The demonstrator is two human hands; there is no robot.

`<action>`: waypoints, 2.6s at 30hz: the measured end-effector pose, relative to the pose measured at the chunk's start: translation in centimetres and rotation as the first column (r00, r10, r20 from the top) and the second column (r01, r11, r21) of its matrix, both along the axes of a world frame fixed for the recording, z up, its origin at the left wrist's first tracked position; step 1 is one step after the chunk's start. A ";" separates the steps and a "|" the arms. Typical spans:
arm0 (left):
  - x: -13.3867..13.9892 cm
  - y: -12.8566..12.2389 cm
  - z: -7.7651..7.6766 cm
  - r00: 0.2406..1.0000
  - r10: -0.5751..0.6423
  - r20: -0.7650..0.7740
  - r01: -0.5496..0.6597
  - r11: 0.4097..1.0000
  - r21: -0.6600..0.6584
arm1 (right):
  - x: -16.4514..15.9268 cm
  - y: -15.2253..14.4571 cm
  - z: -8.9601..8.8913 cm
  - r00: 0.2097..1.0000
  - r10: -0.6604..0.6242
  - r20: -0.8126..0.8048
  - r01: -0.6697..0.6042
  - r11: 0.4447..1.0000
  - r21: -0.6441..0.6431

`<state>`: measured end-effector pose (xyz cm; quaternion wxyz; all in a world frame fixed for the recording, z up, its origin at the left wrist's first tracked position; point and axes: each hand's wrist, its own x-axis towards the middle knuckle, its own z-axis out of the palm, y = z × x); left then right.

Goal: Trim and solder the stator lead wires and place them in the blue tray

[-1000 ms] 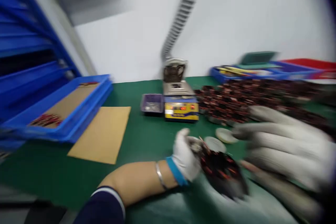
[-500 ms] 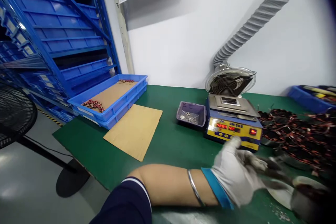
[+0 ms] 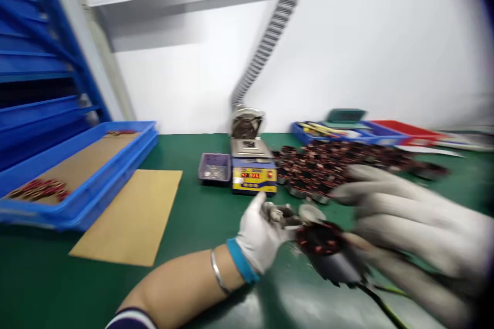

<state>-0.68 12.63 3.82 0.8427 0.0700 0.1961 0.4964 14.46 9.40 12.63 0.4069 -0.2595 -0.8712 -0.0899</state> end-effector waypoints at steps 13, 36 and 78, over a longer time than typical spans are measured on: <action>1.1 -3.6 -0.6 0.887 -0.203 -0.414 0.236 0.971 0.031 | 4.7 -2.0 -3.0 0.778 -0.224 -0.587 -0.121 0.864 -0.489; 2.5 -3.8 -1.2 0.749 -0.185 -0.636 0.147 0.983 -0.112 | 5.8 -5.5 -13.1 0.453 -0.583 -0.675 -0.026 0.748 -0.663; -1.7 -4.5 -2.9 0.679 -0.140 -0.720 0.176 0.984 -0.026 | 12.7 -8.8 -13.9 0.774 -0.470 0.424 0.627 0.479 -0.614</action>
